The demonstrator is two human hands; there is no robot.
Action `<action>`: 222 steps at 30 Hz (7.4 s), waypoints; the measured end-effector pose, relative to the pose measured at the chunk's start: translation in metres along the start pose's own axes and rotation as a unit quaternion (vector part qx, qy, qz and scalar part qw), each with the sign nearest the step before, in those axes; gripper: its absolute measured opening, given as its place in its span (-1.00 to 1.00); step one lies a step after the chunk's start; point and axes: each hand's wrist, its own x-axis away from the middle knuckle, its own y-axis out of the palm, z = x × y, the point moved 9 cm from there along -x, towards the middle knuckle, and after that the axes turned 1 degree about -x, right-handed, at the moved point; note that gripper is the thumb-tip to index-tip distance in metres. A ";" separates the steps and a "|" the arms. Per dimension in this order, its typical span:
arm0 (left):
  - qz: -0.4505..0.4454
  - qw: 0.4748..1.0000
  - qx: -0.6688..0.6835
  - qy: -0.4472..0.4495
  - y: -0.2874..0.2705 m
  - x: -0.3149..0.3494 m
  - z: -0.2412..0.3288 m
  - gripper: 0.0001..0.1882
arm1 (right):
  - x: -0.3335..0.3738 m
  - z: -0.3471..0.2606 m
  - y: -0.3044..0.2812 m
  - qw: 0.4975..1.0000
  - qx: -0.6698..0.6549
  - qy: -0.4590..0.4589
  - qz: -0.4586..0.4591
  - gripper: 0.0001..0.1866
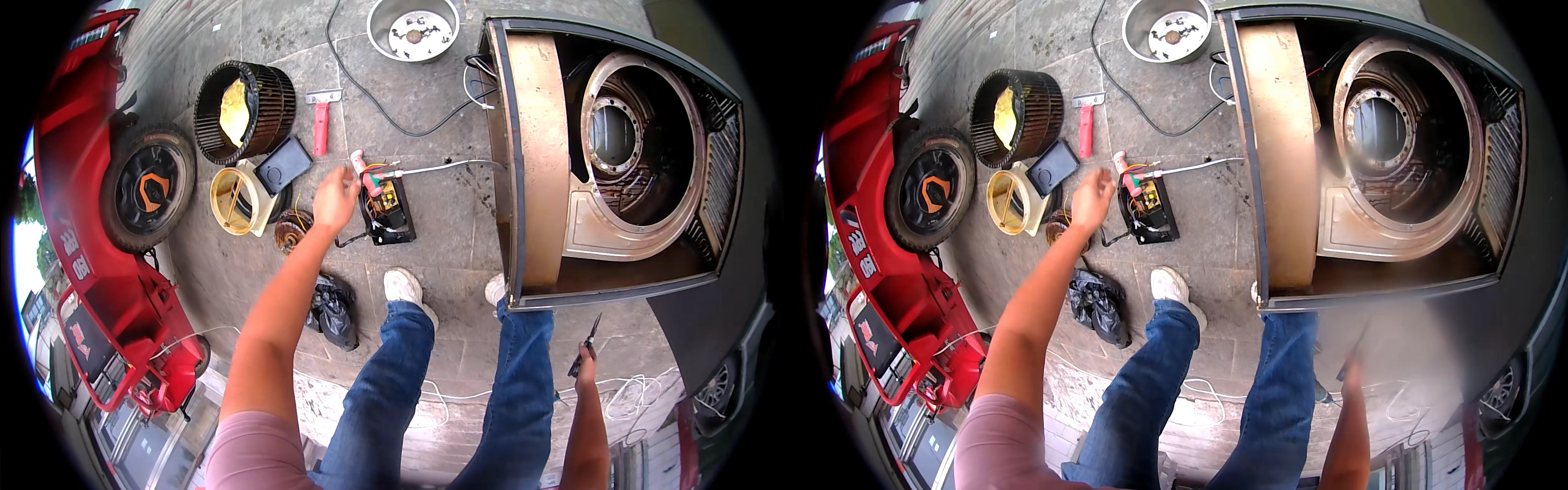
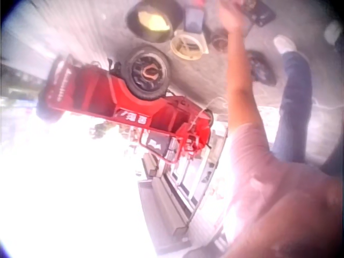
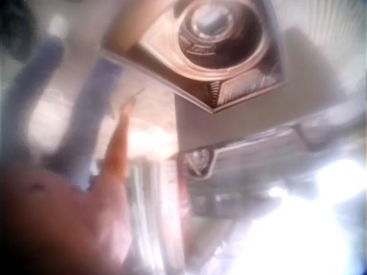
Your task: The person disassembles a range hood by removing the fan motor and filter. They use a screwdriver to detach the motor, cut wires with pliers, and use a power drill to remove screws from the filter housing.
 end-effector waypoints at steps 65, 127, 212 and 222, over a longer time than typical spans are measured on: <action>-0.245 0.950 0.031 0.193 0.013 0.520 0.470 -0.79 | -0.043 0.291 0.099 0.610 -0.746 0.265 -0.030 -0.40; 0.016 0.795 0.532 -0.290 0.395 0.215 0.987 -0.78 | -0.248 -0.288 -0.981 0.877 0.257 -0.378 0.144 -0.43; 0.245 0.457 0.819 -0.245 0.509 0.151 0.798 -0.65 | -0.418 -0.480 -0.315 0.803 0.192 -0.219 -0.520 -0.76; 0.242 0.485 0.802 -0.251 0.510 0.139 0.785 -0.69 | -0.418 -0.475 -0.308 0.802 0.197 -0.247 -0.506 -0.77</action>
